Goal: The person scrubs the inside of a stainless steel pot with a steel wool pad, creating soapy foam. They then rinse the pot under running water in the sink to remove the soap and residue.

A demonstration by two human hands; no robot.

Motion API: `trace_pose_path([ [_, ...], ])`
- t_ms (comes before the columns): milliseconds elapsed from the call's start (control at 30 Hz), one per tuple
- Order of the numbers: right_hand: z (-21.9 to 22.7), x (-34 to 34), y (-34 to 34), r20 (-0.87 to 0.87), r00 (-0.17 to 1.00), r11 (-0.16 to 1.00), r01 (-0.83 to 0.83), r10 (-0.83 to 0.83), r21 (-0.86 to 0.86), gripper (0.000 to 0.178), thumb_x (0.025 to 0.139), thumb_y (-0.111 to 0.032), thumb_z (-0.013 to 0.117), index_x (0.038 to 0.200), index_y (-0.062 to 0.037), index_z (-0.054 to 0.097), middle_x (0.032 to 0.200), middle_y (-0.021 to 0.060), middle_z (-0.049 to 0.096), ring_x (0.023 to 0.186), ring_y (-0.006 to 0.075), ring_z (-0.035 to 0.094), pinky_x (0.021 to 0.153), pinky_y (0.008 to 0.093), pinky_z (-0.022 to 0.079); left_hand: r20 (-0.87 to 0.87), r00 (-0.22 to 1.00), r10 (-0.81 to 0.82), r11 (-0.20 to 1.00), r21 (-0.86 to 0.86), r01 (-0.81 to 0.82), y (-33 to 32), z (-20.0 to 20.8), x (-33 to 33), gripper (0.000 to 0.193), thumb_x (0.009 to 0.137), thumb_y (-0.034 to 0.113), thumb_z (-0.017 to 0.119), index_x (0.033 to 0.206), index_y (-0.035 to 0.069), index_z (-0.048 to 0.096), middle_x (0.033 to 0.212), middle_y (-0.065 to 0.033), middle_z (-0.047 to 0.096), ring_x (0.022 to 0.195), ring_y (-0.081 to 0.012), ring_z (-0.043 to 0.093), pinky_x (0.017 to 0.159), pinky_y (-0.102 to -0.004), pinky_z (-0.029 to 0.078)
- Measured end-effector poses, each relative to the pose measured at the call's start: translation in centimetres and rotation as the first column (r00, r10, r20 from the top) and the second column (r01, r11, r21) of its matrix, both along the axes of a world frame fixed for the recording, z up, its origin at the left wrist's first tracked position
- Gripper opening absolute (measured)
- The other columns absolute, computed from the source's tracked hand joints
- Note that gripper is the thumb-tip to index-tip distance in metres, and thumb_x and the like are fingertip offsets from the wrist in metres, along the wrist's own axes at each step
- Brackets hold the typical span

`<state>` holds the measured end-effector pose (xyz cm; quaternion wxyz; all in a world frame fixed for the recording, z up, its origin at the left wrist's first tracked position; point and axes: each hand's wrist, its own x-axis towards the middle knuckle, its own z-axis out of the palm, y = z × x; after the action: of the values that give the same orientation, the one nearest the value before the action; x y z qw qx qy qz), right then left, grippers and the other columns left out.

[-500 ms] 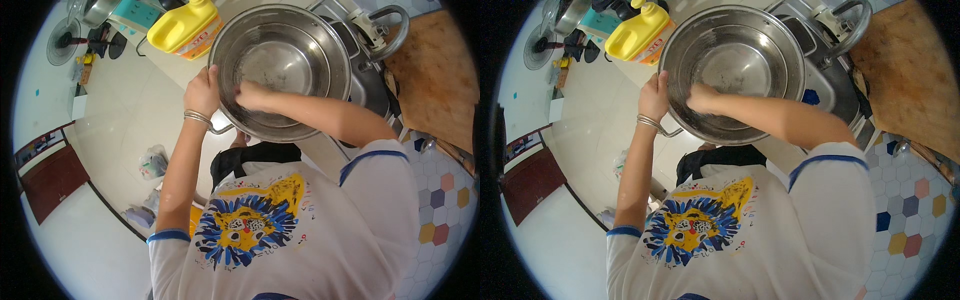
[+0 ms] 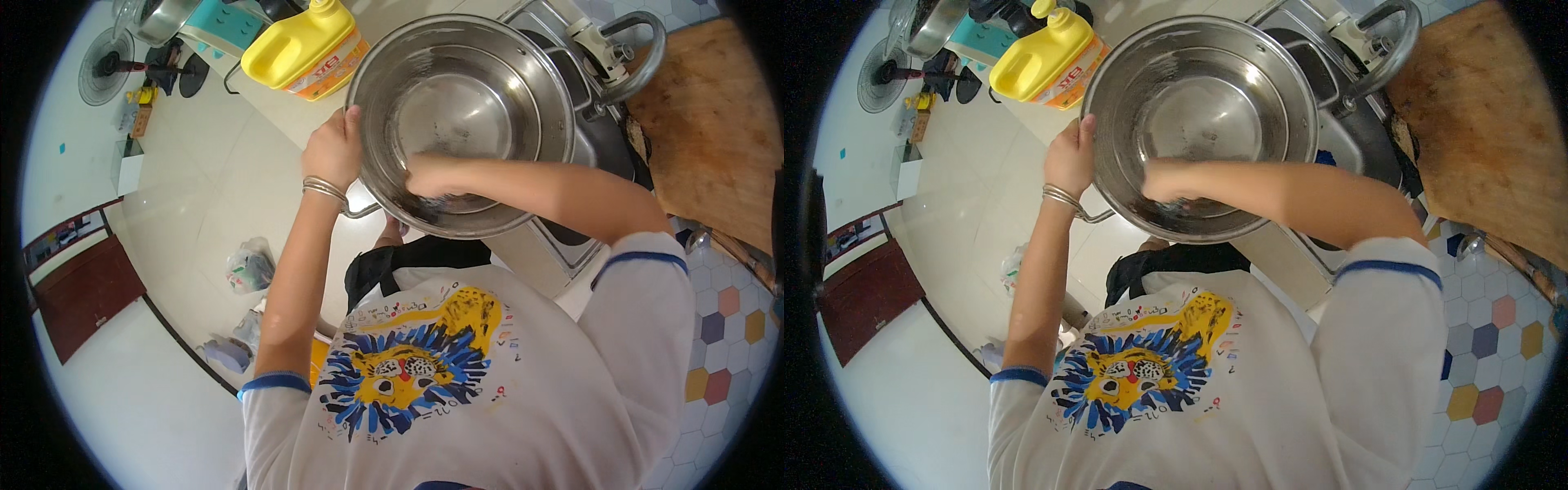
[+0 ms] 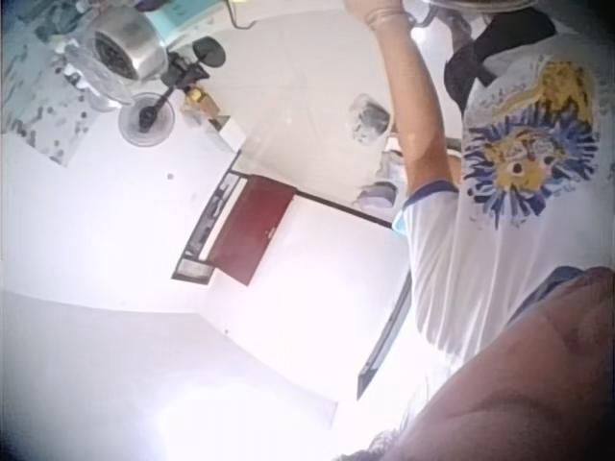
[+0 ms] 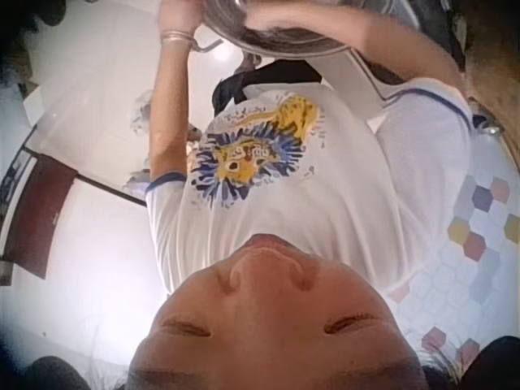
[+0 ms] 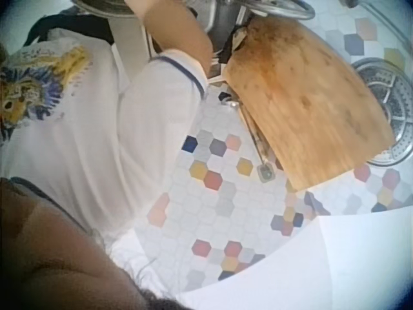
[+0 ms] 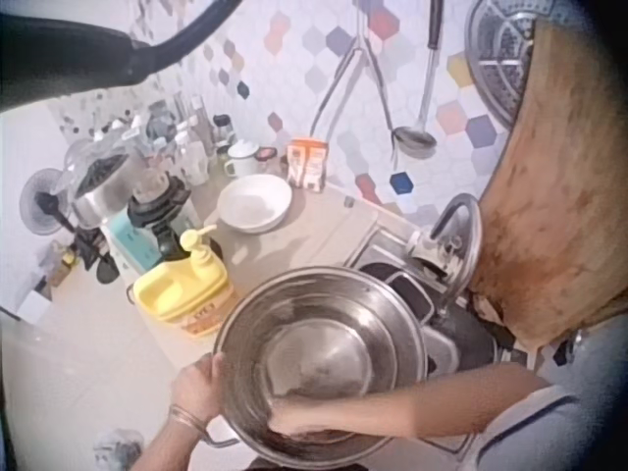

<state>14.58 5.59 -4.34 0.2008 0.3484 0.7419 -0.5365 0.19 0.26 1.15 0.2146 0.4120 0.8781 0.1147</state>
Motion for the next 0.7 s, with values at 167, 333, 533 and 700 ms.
trace_pose_path([
  [167,0.0,-4.9,1.9,-0.007,0.889,0.886,0.455,-0.457,-0.086,0.021,0.075,-0.008,0.052,0.087,0.0046,0.063,0.084,0.0211,0.064,0.082,0.0302,0.063,0.071,0.0392,0.048,0.016,0.999,-0.043,0.999,-0.018,0.043,1.1,-0.3,-0.6,0.048,0.093,0.043,0.031,0.088,0.003,0.057,0.084,-0.0236,0.061,0.082,-0.0404,0.058,0.072,-0.0485,0.045],
  [333,-0.1,0.7,0.5,-0.075,0.997,0.993,-0.01,0.001,-0.117,0.033,0.077,-0.012,0.052,0.104,0.007,0.058,0.103,0.026,0.059,0.1,0.0344,0.058,0.085,0.0401,0.043,-0.007,1.0,-0.011,1.0,0.015,0.011,0.3,-0.1,-0.2,0.047,0.092,0.042,0.033,0.085,0.003,0.057,0.082,-0.0247,0.06,0.082,-0.0411,0.057,0.071,-0.0488,0.045],
  [533,-2.3,-5.3,2.3,-0.107,0.893,0.897,0.425,-0.438,-0.121,0.028,0.079,-0.012,0.051,0.097,0.0084,0.06,0.092,0.0263,0.062,0.086,0.0359,0.062,0.074,0.0409,0.05,0.013,1.0,-0.023,0.998,0.06,0.022,0.5,-1.3,-0.8,0.048,0.093,0.042,0.033,0.081,0.002,0.057,0.08,-0.0247,0.06,0.08,-0.0414,0.057,0.07,-0.0489,0.044],
  [700,0.1,-1.2,-0.6,-0.023,0.992,0.992,0.124,-0.124,0.008,0.025,0.077,-0.012,0.051,0.092,0.0047,0.063,0.097,0.0245,0.061,0.096,0.033,0.059,0.083,0.0409,0.043,0.004,1.0,-0.004,1.0,0.023,0.003,-0.1,-0.4,-0.8,0.049,0.093,0.042,0.033,0.081,0.001,0.056,0.079,-0.0246,0.06,0.08,-0.0415,0.057,0.069,-0.0481,0.045],
])
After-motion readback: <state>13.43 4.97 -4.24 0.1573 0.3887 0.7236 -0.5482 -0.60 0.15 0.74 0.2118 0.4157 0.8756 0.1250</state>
